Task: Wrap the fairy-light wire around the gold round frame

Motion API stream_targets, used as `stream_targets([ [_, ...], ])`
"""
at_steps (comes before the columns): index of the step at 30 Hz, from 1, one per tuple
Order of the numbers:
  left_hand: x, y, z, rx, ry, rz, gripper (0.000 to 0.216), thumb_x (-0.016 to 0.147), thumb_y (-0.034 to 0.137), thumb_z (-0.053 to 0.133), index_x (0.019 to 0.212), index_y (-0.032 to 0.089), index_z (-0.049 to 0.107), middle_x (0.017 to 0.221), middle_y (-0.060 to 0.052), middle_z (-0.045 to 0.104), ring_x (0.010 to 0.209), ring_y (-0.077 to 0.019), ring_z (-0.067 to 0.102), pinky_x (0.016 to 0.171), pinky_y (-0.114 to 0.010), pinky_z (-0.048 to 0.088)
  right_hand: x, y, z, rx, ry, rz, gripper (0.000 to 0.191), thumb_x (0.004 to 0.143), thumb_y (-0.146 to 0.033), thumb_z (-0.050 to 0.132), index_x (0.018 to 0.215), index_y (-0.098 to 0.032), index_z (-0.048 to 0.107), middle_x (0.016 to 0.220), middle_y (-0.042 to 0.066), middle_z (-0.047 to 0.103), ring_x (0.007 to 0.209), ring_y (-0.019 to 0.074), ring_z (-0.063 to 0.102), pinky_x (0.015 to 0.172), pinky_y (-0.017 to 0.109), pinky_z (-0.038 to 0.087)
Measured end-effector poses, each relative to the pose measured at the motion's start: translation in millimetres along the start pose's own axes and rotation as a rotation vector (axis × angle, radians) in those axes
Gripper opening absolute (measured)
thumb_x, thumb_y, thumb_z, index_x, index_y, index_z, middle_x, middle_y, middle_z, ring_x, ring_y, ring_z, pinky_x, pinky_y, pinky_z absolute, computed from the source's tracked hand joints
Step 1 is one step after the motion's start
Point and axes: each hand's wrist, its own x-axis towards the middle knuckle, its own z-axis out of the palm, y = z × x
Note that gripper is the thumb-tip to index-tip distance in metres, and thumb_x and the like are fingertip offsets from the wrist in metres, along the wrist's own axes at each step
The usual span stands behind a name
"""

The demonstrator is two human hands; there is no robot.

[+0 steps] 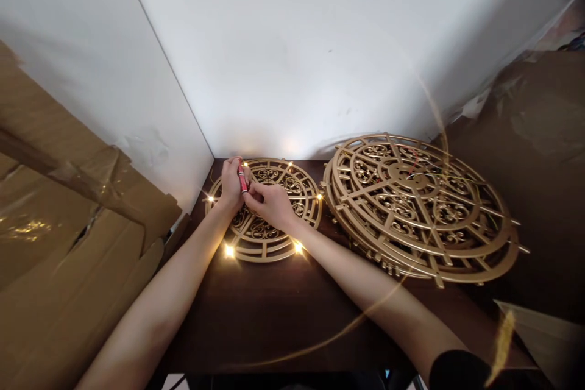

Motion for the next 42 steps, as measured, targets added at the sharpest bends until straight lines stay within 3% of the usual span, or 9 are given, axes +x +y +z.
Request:
stream_targets([
  [10, 1.4, -1.0, -0.2, -0.003, -0.029, 0.019, 0.008, 0.085, 0.023, 0.048, 0.083, 0.022, 0.040, 0.038, 0.009, 0.037, 0.032, -0.0094, 0.033, 0.035, -0.018, 0.027, -0.3, 0.0, -0.2, 0.055, -0.008, 0.018, 0.022, 0.085, -0.031, 0.055, 0.069, -0.018, 0.061, 0.057, -0.005, 0.055, 0.054, 0.0080, 0.047, 0.059, 0.020, 0.032],
  [42, -0.7, -1.2, 0.2, -0.028, -0.034, -0.001, 0.013, 0.084, 0.027, 0.052, 0.086, 0.022, 0.041, 0.041, 0.010, 0.037, 0.032, -0.0082, 0.035, 0.036, -0.016, 0.030, -1.5, 1.4, 0.3, 0.055, -0.028, 0.010, 0.022, 0.085, -0.033, 0.053, 0.070, -0.019, 0.060, 0.057, -0.005, 0.055, 0.053, 0.0079, 0.047, 0.058, 0.020, 0.032],
])
